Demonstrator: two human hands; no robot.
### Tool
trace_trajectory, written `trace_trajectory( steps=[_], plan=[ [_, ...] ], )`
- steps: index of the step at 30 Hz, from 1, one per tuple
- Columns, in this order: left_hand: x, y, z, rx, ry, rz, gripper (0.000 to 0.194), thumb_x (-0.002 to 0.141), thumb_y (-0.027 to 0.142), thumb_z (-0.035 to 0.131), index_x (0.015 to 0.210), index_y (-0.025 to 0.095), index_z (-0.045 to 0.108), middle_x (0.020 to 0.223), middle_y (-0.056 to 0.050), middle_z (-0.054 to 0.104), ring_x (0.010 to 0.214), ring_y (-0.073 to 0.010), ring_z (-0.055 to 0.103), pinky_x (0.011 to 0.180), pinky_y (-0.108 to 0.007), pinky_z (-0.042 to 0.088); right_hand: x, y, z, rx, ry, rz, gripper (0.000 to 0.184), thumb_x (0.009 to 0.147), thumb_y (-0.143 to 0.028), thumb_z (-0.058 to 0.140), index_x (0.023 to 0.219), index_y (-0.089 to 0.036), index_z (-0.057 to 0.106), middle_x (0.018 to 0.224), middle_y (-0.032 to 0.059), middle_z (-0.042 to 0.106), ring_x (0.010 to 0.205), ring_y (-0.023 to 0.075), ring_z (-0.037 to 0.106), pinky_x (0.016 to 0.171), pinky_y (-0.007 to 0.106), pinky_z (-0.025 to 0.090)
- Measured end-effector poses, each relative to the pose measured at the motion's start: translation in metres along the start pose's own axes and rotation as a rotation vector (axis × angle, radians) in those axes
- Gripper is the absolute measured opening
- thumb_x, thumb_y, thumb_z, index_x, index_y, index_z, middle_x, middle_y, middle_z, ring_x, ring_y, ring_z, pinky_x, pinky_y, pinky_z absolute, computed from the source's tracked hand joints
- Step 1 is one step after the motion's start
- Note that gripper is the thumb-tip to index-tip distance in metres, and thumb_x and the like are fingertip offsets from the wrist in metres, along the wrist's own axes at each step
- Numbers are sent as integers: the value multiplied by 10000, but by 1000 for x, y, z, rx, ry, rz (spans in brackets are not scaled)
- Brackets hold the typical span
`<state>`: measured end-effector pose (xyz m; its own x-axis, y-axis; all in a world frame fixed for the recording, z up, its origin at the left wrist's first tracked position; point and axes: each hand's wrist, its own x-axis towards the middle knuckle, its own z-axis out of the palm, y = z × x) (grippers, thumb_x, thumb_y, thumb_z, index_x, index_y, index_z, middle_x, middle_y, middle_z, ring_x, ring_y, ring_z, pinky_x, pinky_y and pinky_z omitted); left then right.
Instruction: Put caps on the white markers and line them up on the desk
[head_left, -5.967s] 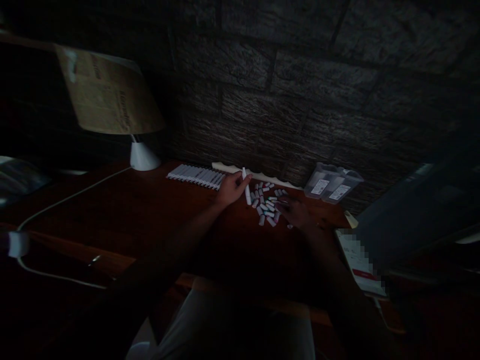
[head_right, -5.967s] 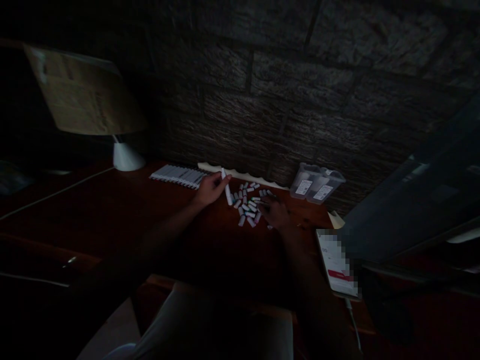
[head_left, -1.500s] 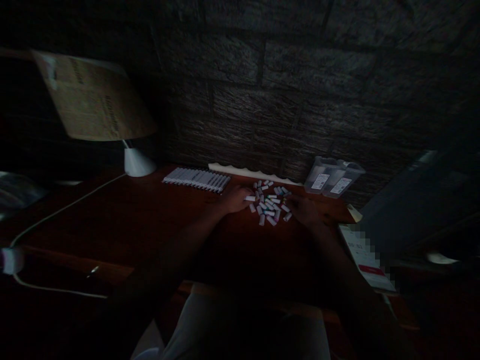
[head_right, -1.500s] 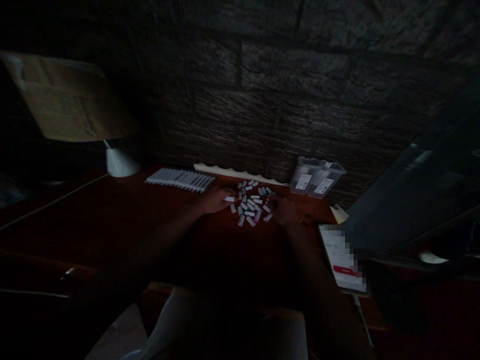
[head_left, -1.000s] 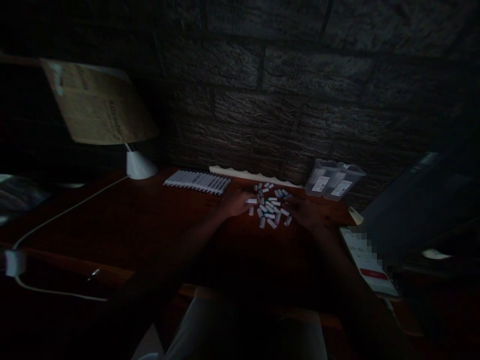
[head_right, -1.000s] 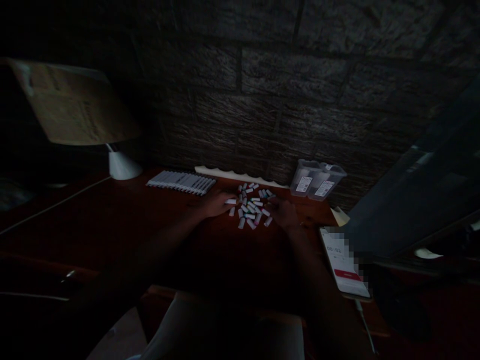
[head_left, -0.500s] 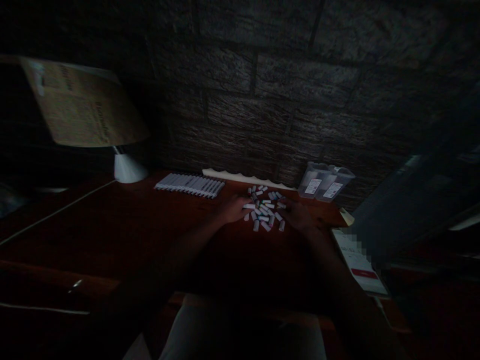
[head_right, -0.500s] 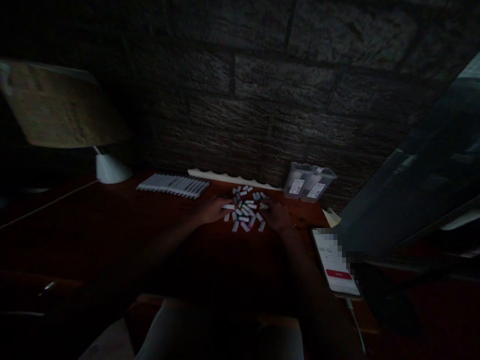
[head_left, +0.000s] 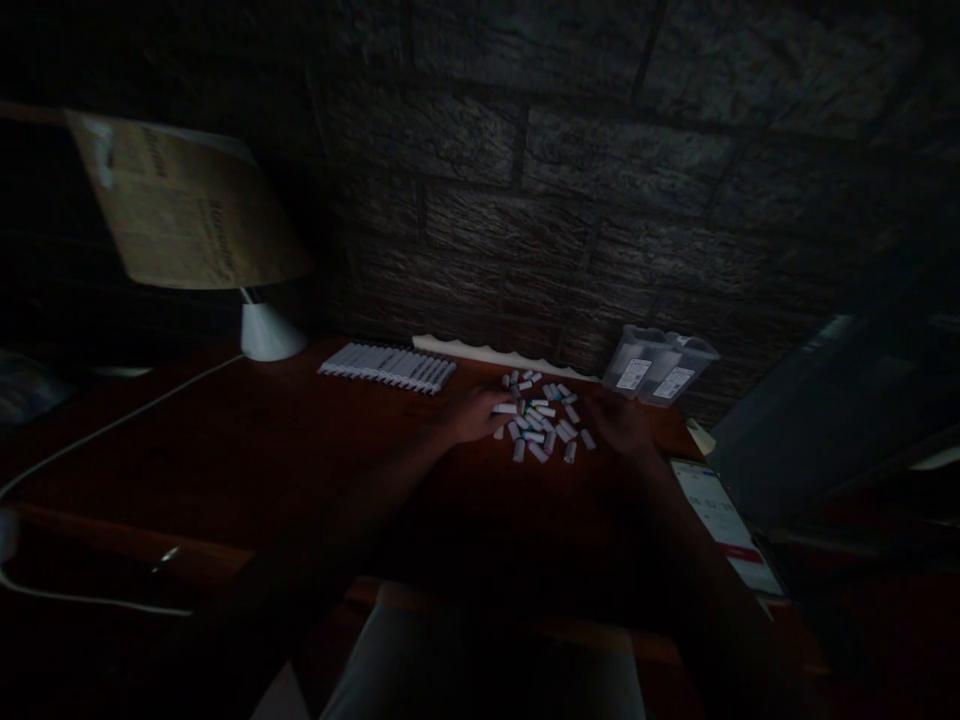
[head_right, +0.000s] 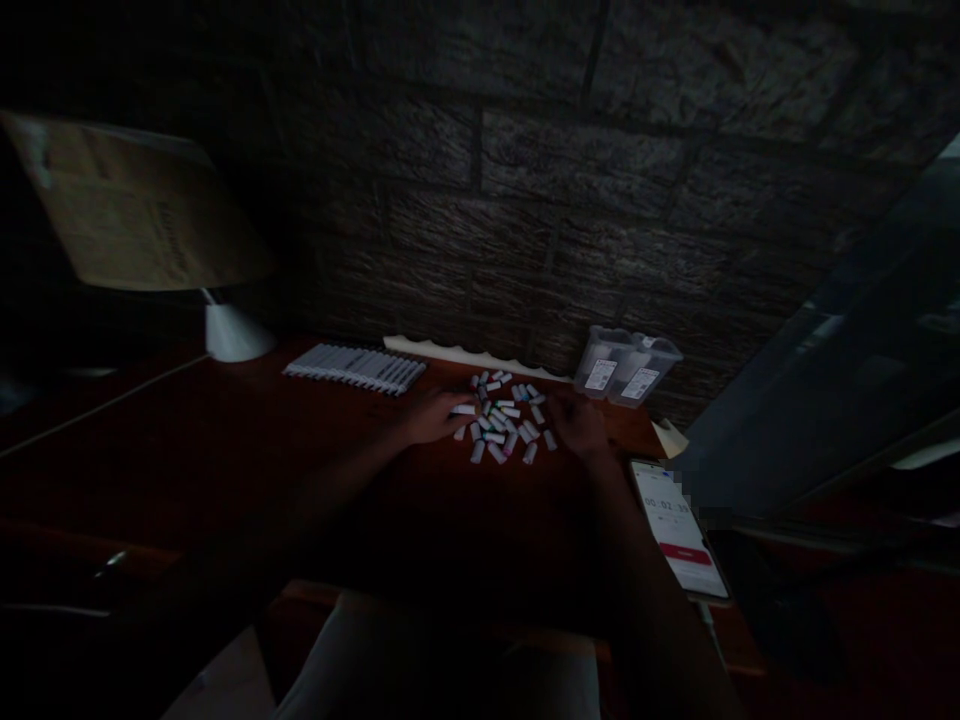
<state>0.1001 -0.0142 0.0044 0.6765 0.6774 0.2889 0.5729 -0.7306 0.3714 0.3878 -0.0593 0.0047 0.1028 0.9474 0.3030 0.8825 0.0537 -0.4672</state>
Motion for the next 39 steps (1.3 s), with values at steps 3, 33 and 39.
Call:
trace_trajectory(
  steps=[3,33,39],
  plan=[
    [0,0,1,-63,-20,60,317,946,423,559,1105,193,709,1080,-68,748,975,-202,696,842,-266,500,-1,0,8,40,-5,-117,384,956,-347,470,1272,-203,635,1316,103,653,1202,239,618,1035,380,481],
    [3,-1,11,-5,-22,156,320,938,305,590,1215,170,673,1320,-103,657,1239,-227,604,1091,-370,445,-6,-12,19,44,-184,-250,426,1013,-427,395,1323,-251,627,1436,59,575,1360,233,502,1167,439,376],
    [2,-2,8,-36,-36,146,318,908,260,633,1208,166,676,1287,-92,679,1206,-219,627,1063,-347,467,4,-23,34,23,-153,-340,445,1000,-392,418,1343,-181,607,1482,99,523,1425,227,416,1206,424,312]
  ],
)
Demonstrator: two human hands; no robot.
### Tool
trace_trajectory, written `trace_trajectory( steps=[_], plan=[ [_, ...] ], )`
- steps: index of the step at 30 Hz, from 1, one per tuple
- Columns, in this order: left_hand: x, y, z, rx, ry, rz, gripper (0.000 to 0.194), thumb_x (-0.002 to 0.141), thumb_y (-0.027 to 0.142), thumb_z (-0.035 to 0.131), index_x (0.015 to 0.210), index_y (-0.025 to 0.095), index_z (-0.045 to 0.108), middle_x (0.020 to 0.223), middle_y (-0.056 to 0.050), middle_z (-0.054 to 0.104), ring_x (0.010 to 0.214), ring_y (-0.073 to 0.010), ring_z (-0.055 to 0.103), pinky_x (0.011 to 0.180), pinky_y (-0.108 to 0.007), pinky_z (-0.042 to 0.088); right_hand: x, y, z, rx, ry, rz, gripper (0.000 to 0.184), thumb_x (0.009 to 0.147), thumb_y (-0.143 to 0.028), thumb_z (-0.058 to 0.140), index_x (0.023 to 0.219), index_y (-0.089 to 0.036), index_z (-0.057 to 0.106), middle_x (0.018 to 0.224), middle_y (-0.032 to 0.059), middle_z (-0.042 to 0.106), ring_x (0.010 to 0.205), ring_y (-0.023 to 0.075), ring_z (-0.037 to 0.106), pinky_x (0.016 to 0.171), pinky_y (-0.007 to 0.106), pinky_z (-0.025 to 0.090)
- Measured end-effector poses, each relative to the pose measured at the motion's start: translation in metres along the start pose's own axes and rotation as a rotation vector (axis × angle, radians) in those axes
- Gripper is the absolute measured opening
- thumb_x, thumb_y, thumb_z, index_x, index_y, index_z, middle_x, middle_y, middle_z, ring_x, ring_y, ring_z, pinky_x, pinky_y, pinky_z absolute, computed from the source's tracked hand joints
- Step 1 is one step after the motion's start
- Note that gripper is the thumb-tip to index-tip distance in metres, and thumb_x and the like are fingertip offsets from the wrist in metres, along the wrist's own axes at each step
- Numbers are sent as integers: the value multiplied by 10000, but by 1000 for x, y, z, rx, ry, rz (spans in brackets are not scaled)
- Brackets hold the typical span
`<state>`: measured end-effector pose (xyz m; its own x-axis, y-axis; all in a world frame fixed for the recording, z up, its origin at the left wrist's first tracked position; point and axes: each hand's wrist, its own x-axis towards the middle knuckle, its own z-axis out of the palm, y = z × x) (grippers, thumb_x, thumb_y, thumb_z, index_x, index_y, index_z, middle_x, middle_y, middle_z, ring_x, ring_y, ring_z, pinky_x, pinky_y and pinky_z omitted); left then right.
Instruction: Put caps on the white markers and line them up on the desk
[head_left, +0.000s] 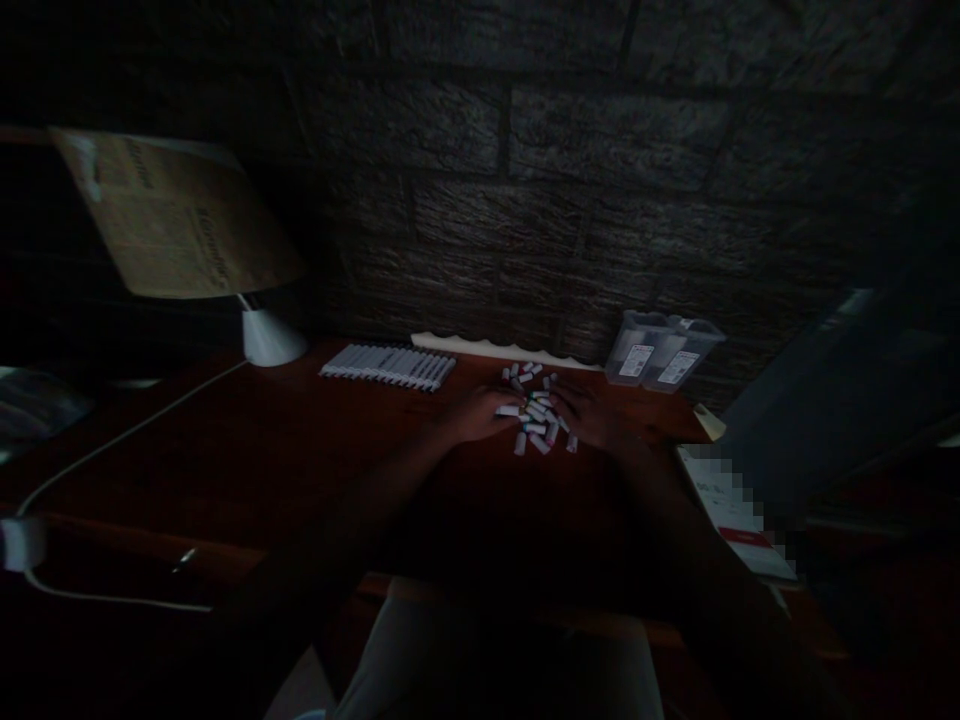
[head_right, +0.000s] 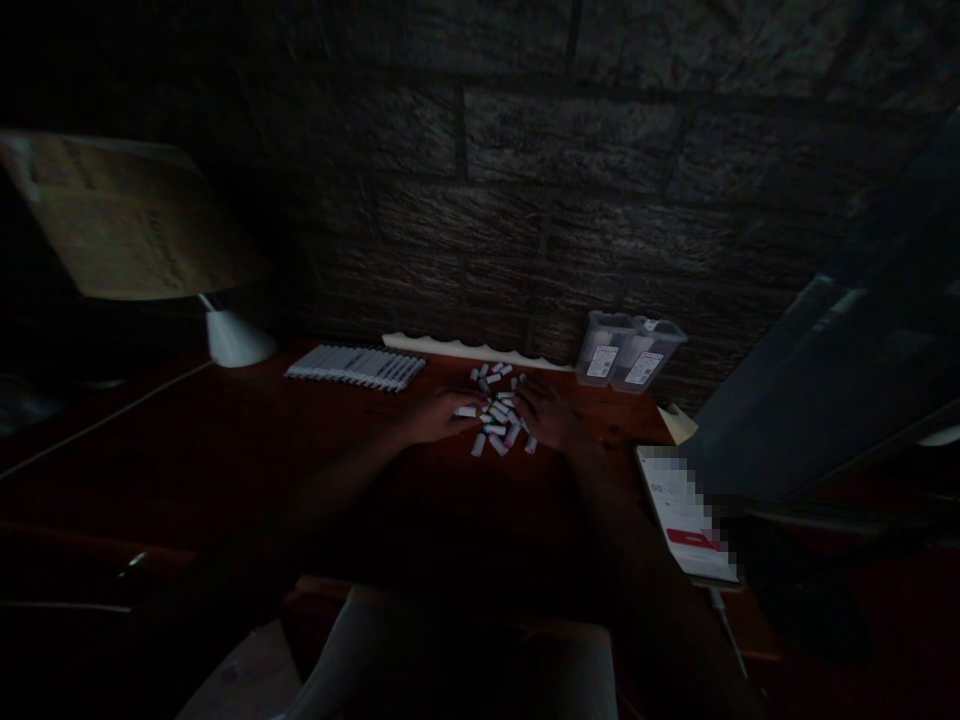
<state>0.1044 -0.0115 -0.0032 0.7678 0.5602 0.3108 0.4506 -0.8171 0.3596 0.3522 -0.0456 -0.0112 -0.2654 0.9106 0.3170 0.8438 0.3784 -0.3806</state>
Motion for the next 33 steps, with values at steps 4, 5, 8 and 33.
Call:
trace_trajectory(
  steps=[4,5,8,33],
  plan=[
    [-2,0,-5,49,-25,-104,415,900,171,602,1313,208,625,1283,-79,682,1158,-230,652,999,-360,505,-4,-2,-9,26,-62,126,464,1023,-448,332,1249,-228,672,1331,78,656,1258,245,596,1105,415,445],
    [-2,-1,-6,64,-26,-129,433,896,163,598,1325,223,619,1284,-76,682,1152,-235,655,990,-365,509,-7,-2,-12,32,-53,142,461,1022,-449,332,1265,-236,660,1323,73,661,1240,243,609,1093,410,456],
    [-2,0,-10,96,-25,-189,445,890,153,597,1326,238,624,1265,-76,692,1135,-252,662,970,-379,516,-12,-2,-13,48,21,66,457,1008,-420,393,1386,-230,564,1435,70,575,1338,229,522,1141,410,405],
    [-1,-6,-13,-4,58,-73,213,895,220,648,1098,203,711,1208,-54,714,1120,-205,663,991,-318,491,-14,-13,-8,97,-20,-131,216,919,-319,600,1006,-261,789,1327,65,656,1353,249,505,1147,453,395]
  ],
)
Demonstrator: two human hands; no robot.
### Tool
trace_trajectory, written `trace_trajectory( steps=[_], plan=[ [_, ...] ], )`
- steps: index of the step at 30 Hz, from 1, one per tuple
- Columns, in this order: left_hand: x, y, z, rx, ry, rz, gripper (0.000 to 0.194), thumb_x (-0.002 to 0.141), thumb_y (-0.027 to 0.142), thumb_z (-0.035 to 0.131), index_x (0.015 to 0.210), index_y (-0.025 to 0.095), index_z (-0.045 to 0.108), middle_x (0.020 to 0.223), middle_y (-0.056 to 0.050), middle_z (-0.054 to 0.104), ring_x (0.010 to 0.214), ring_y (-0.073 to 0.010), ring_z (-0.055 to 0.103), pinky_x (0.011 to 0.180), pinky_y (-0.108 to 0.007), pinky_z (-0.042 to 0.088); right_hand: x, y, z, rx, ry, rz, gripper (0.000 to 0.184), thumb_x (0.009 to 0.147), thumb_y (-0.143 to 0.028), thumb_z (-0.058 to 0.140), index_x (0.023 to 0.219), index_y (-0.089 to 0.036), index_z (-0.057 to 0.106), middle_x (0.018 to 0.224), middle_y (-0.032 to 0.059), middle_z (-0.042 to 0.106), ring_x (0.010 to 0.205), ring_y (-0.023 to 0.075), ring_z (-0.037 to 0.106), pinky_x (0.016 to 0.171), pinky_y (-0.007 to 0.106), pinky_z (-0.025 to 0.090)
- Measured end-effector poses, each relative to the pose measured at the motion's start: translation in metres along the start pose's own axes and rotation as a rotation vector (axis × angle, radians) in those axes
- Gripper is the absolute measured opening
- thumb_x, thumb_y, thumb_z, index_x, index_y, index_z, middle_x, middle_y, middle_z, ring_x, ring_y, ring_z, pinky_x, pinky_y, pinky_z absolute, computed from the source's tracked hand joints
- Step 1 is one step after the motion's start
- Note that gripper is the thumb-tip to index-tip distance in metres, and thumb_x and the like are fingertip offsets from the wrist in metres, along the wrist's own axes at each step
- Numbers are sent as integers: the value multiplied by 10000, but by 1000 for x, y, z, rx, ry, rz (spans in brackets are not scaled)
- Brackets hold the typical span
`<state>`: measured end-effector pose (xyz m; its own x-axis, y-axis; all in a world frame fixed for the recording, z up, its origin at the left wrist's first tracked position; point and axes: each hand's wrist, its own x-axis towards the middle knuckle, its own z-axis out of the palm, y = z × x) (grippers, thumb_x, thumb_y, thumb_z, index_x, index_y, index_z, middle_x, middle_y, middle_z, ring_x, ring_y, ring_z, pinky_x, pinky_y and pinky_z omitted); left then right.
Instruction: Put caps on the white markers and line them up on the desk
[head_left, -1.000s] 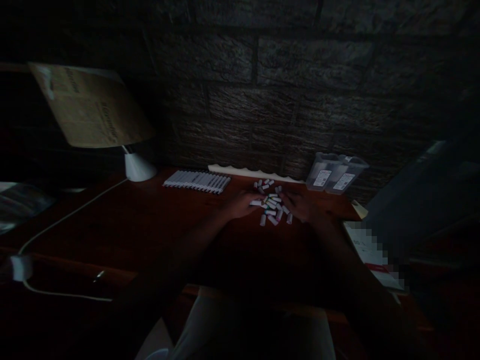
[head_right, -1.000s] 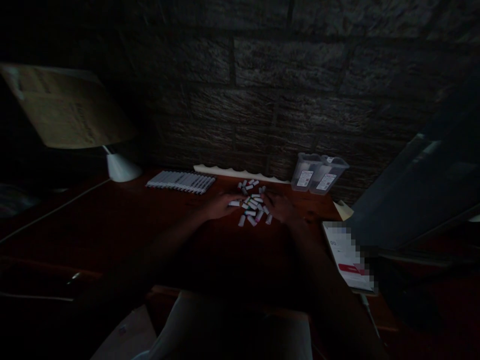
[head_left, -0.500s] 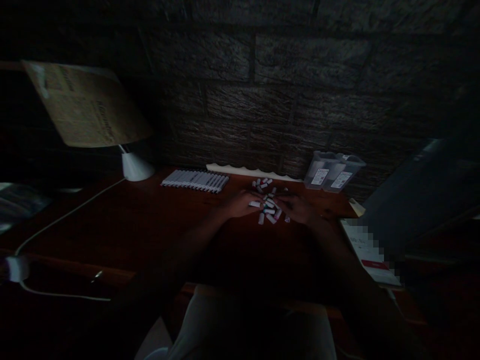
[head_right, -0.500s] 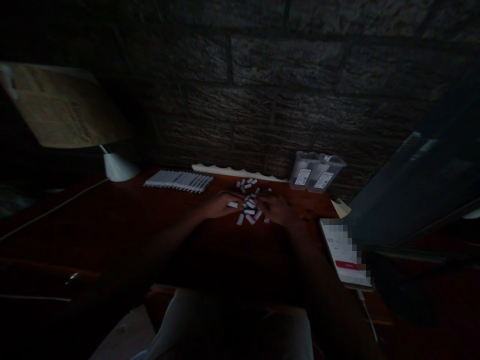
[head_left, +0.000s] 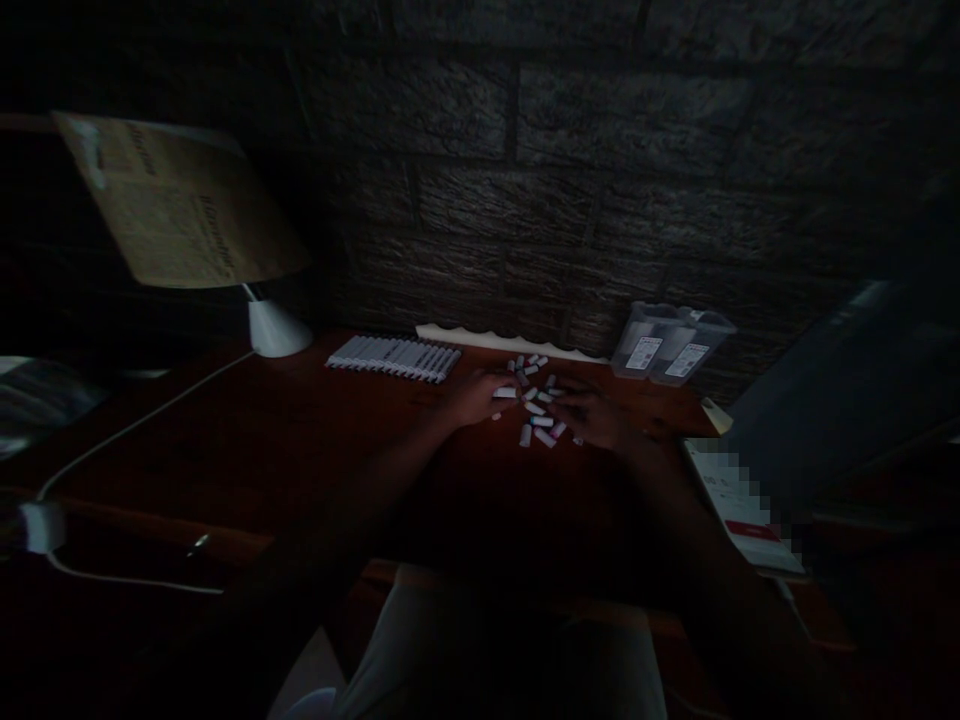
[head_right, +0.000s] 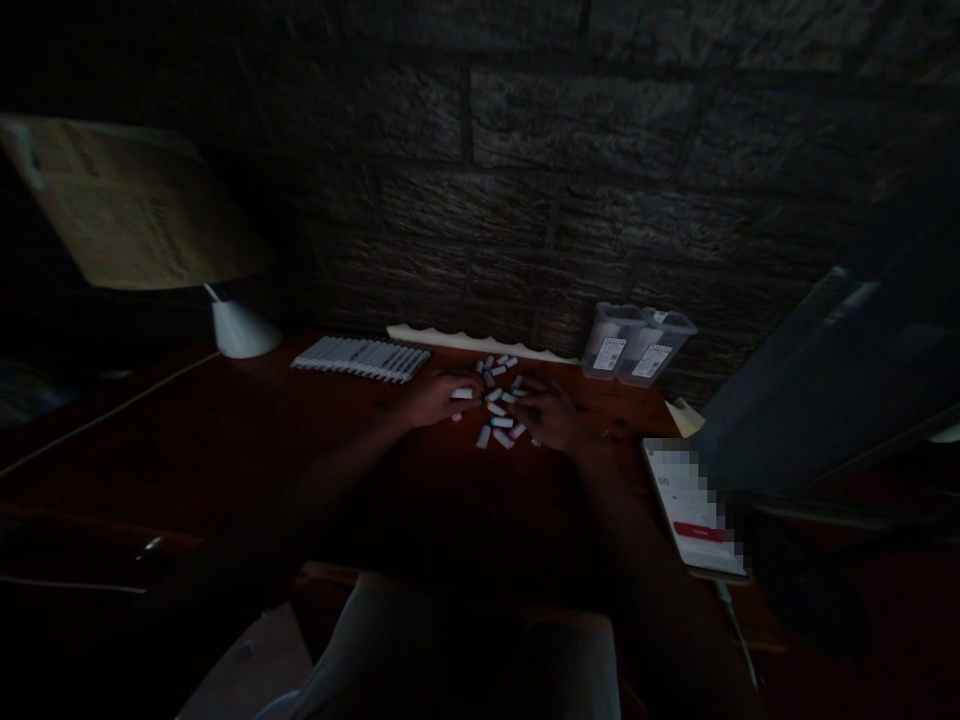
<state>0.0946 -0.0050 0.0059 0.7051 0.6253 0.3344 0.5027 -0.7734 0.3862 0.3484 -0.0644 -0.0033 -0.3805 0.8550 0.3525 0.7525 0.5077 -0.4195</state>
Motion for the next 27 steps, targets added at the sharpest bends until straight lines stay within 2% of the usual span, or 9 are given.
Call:
trace_trajectory(
  steps=[3,5,8,12,16,19,22,27],
  plan=[
    [0,0,3,4,41,14,292,893,253,661,1180,206,687,1240,-62,704,1150,-216,656,1000,-337,495,-1,1,-7,14,21,63,274,938,-315,552,1103,-245,758,1278,66,686,1206,237,625,1047,399,489],
    [0,5,6,-39,45,103,356,900,296,661,1243,200,662,1271,-81,689,1165,-217,652,1006,-341,495,-3,2,-13,35,3,150,282,940,-319,537,1104,-241,754,1159,60,740,1026,225,702,912,357,554],
    [1,17,9,-79,-22,231,367,897,359,669,1238,224,678,1266,-75,695,1164,-213,657,1016,-332,491,-5,7,-18,30,-36,257,248,917,-334,575,1036,-230,766,975,46,778,840,214,726,772,322,564],
    [2,26,10,-57,-109,218,230,884,326,682,1095,258,744,1188,-25,735,1110,-196,683,993,-301,497,-5,16,-12,49,-52,244,237,887,-365,631,1029,-225,759,987,40,775,847,211,720,784,320,548],
    [3,20,8,-59,-94,148,160,868,218,674,997,248,765,1080,-24,767,1029,-186,707,935,-278,509,-2,18,1,87,-31,230,223,878,-288,637,1067,-237,744,1013,30,773,866,199,722,820,328,552],
    [2,15,5,-63,-97,118,152,861,197,666,971,225,766,1048,-32,771,980,-185,717,888,-263,514,-1,17,4,122,-5,224,249,858,-195,627,1083,-225,730,1046,36,770,917,199,724,862,335,553],
    [1,11,0,-27,-30,66,182,872,224,653,1026,220,751,1089,-36,760,999,-193,710,886,-275,511,-2,16,-5,131,71,233,246,866,-185,602,1071,-215,734,1077,53,765,938,203,724,887,341,553],
    [0,-1,-17,27,233,-134,228,919,305,598,1080,211,728,1091,-36,760,1005,-206,704,920,-313,514,-6,27,-28,11,250,412,248,904,-280,573,1044,-172,747,1060,100,768,925,234,730,825,335,562]
  ],
)
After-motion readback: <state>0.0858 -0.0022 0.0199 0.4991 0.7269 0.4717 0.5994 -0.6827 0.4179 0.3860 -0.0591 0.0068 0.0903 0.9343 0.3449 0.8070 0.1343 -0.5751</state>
